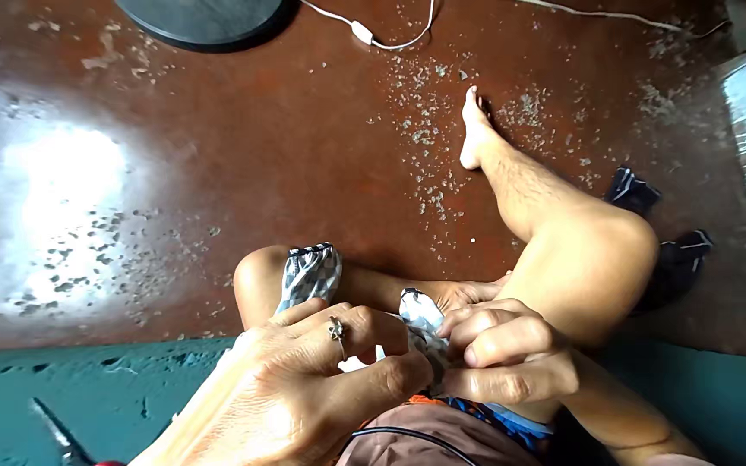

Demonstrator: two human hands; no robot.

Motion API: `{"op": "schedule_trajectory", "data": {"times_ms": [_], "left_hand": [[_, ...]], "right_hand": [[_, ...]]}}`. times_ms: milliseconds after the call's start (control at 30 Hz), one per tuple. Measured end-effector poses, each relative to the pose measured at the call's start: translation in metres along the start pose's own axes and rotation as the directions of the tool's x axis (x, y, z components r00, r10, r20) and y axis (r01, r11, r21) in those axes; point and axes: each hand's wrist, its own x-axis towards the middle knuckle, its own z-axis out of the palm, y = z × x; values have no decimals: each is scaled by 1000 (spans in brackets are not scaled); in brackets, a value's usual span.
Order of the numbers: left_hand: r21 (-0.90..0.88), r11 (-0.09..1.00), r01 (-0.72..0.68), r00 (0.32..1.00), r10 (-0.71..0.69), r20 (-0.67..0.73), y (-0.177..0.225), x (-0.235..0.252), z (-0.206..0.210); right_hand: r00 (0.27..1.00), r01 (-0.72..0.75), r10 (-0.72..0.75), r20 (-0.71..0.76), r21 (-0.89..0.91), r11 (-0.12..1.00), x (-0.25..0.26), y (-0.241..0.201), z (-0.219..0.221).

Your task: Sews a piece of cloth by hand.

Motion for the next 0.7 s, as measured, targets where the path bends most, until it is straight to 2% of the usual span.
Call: {"op": "schedule_trajectory", "data": {"times_ms": [700], "left_hand": [[76, 997, -26, 1000, 25, 8, -1, -2, 2]], "right_hand": [[1000, 24, -24, 18, 14, 1000, 2, 1, 0]]}}
